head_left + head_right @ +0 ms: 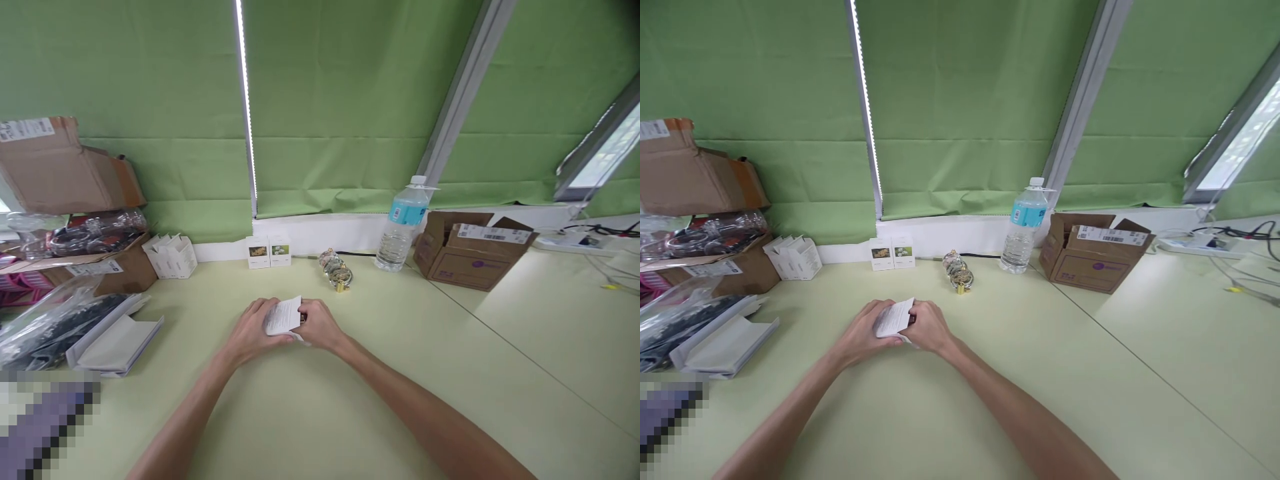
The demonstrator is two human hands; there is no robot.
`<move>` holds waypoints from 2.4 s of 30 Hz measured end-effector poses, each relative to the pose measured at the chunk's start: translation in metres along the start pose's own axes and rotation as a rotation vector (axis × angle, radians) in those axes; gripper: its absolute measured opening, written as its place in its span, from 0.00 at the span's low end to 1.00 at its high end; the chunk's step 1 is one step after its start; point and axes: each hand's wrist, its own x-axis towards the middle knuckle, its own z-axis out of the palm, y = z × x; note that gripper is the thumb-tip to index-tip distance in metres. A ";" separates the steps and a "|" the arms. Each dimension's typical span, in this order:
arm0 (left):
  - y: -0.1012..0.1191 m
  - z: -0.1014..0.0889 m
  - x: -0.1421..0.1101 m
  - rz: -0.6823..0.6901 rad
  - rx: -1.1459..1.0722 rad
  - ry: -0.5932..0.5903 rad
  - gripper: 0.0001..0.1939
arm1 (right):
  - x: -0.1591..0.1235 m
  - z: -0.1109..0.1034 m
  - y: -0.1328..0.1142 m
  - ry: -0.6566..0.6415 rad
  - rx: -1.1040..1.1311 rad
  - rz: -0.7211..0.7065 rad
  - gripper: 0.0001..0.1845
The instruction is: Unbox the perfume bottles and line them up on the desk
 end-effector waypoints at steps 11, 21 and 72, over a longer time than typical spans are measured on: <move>-0.017 -0.002 -0.002 -0.066 0.088 0.082 0.33 | 0.008 -0.022 0.006 0.008 0.197 0.052 0.08; -0.022 -0.006 -0.003 -0.095 0.155 0.087 0.33 | 0.013 -0.037 0.007 0.049 0.144 0.118 0.06; 0.029 0.040 -0.008 -0.124 0.008 0.065 0.14 | 0.010 -0.062 -0.010 -0.220 -0.238 0.152 0.05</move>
